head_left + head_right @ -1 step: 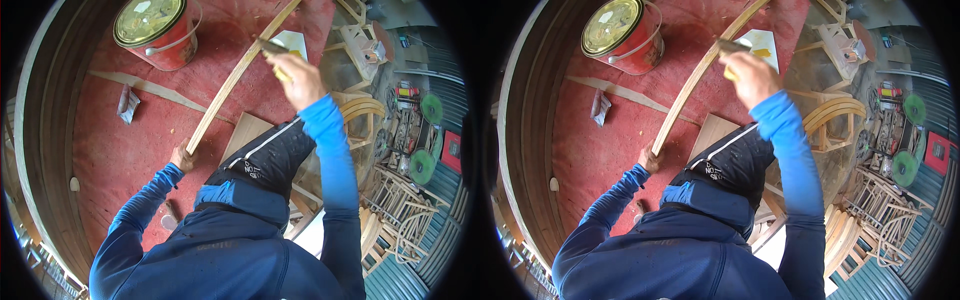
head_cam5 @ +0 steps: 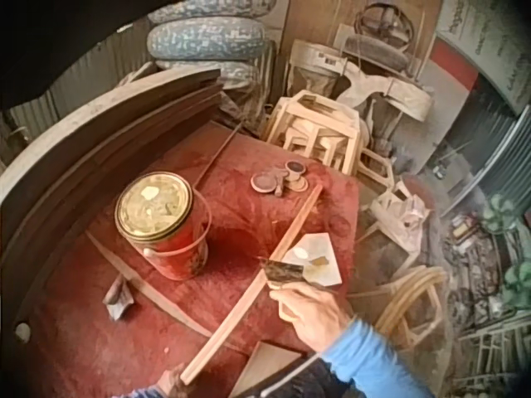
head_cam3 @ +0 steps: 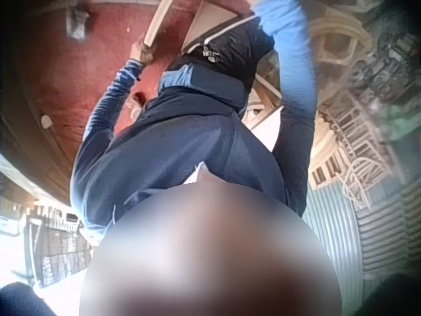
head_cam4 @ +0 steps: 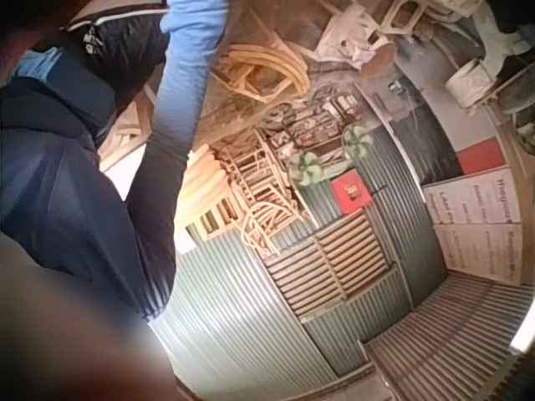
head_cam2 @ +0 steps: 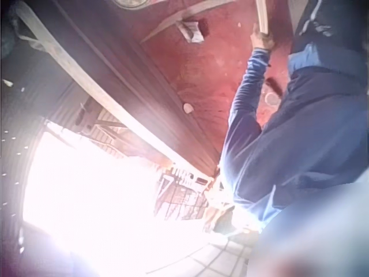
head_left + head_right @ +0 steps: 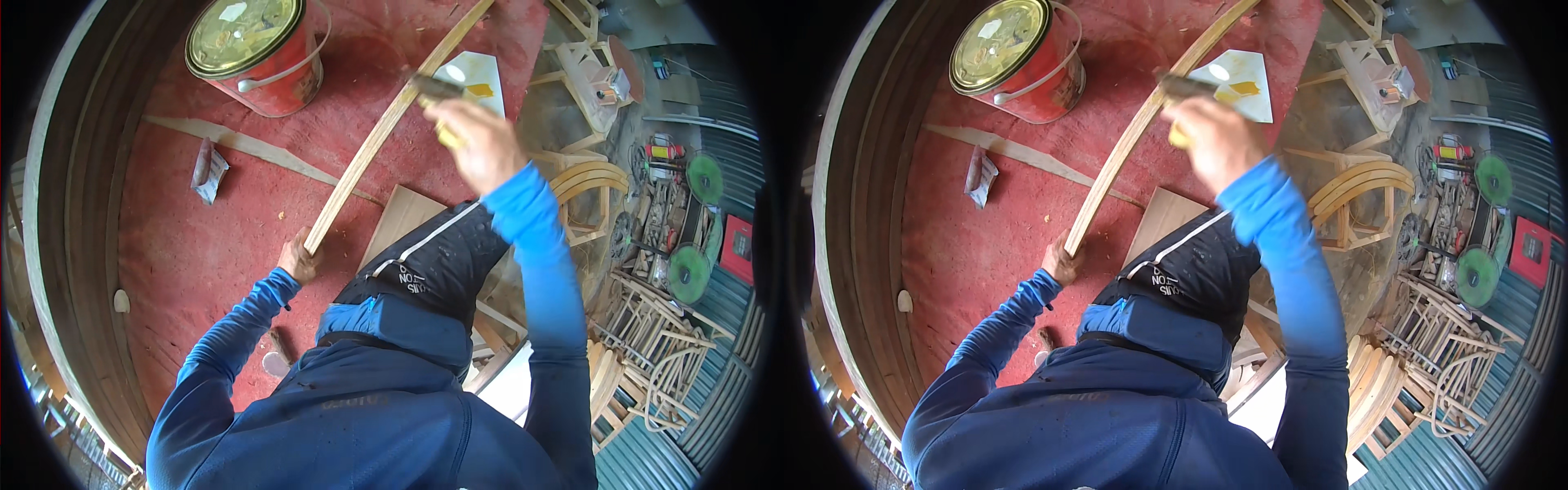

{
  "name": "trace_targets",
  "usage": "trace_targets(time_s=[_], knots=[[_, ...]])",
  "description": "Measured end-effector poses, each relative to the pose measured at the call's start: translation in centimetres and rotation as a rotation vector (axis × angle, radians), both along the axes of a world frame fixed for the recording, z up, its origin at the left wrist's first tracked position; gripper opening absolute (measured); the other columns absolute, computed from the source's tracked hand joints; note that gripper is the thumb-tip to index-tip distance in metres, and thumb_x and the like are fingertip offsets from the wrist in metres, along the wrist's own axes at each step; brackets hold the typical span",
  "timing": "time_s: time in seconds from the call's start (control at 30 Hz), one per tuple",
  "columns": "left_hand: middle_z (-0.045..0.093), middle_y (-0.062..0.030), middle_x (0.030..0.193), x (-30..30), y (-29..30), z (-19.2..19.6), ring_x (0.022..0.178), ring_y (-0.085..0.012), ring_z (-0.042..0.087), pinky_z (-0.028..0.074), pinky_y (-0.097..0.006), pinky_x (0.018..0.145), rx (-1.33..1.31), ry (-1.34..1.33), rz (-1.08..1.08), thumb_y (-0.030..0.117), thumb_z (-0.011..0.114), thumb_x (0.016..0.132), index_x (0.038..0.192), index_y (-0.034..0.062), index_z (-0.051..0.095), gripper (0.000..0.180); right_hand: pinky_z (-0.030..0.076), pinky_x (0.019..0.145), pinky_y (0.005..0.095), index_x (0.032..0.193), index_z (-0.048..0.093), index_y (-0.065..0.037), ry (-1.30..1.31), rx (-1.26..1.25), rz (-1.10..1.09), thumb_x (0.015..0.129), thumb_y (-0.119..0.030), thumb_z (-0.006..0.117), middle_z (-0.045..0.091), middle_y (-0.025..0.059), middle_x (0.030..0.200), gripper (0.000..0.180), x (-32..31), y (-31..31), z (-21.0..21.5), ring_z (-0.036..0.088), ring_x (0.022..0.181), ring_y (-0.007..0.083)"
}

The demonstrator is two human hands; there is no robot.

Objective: Applying yellow glue or filler to the edges of curved wooden components using a putty knife.

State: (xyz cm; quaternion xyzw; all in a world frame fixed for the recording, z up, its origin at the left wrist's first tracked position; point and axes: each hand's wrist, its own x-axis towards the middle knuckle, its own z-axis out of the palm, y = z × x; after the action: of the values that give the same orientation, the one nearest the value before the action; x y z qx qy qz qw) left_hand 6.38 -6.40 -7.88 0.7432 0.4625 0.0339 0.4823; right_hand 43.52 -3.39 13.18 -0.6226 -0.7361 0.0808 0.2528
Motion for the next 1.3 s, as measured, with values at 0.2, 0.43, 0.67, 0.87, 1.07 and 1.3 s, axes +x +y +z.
trace_targets(time_s=[0.2,0.43,0.67,0.87,1.07,1.3], knots=[[0.063,-0.02,0.083,-0.5,-0.2,-0.5,0.076,-0.0394,0.065,0.051,-0.044,0.067,-0.016,0.02,0.019,0.01,0.06,0.079,0.107,0.0067,0.056,0.028,0.058,0.078,0.0376,0.109,0.066,-0.005,0.065,-0.205,0.11,0.084,-0.003,0.064,0.069,0.0138,0.103,0.025,-6.4,-2.8,4.2,0.069,0.089,0.0284],[0.062,-0.0253,0.089,0.7,0.5,1.4,0.086,-0.0483,0.063,0.051,-0.051,0.072,-0.085,0.035,0.034,0.013,0.061,0.078,0.106,0.0073,0.055,0.029,0.058,0.082,0.0356,0.109,0.067,-0.004,0.058,-0.039,-0.028,0.085,0.003,0.064,0.07,0.0131,0.11,0.025,-1.3,-0.2,1.0,0.069,0.094,0.0301],[0.064,-0.0189,0.087,-0.6,-0.2,-0.5,0.078,-0.0377,0.065,0.052,-0.042,0.07,-0.018,0.018,0.006,0.009,0.062,0.079,0.108,0.0056,0.057,0.03,0.058,0.081,0.0378,0.108,0.067,-0.005,0.215,-0.203,0.062,0.087,-0.004,0.064,0.069,0.0128,0.103,0.021,-4.6,-3.5,4.6,0.069,0.091,0.0261],[0.065,-0.0193,0.088,-0.2,-0.3,-0.9,0.082,-0.0374,0.067,0.053,-0.043,0.072,-0.012,-0.018,0.017,0.012,0.063,0.083,0.109,0.0059,0.057,0.028,0.056,0.086,0.0352,0.11,0.068,-0.005,0.029,0.154,-0.139,0.083,0.002,0.063,0.069,0.0144,0.109,0.028,1.6,0.6,0.0,0.068,0.099,0.0295],[0.062,-0.0245,0.093,-0.1,-0.1,0.2,0.087,-0.0486,0.062,0.052,-0.05,0.074,-0.044,0.005,0.036,0.016,0.067,0.079,0.109,0.007,0.054,0.034,0.057,0.087,0.0375,0.111,0.07,-0.008,-0.046,-0.085,0.022,0.082,0.002,0.067,0.069,0.0131,0.115,0.031,-3.8,-3.5,2.5,0.068,0.102,0.0274],[0.062,-0.0245,0.093,-0.5,-0.4,-0.7,0.089,-0.0482,0.062,0.052,-0.05,0.075,-0.06,-0.04,0.046,0.016,0.067,0.079,0.106,0.0068,0.054,0.031,0.058,0.081,0.0372,0.113,0.068,-0.008,0.017,0.188,-0.161,0.082,0.002,0.063,0.067,0.0122,0.115,0.033,-0.5,-1.1,0.6,0.068,0.098,0.0297]])
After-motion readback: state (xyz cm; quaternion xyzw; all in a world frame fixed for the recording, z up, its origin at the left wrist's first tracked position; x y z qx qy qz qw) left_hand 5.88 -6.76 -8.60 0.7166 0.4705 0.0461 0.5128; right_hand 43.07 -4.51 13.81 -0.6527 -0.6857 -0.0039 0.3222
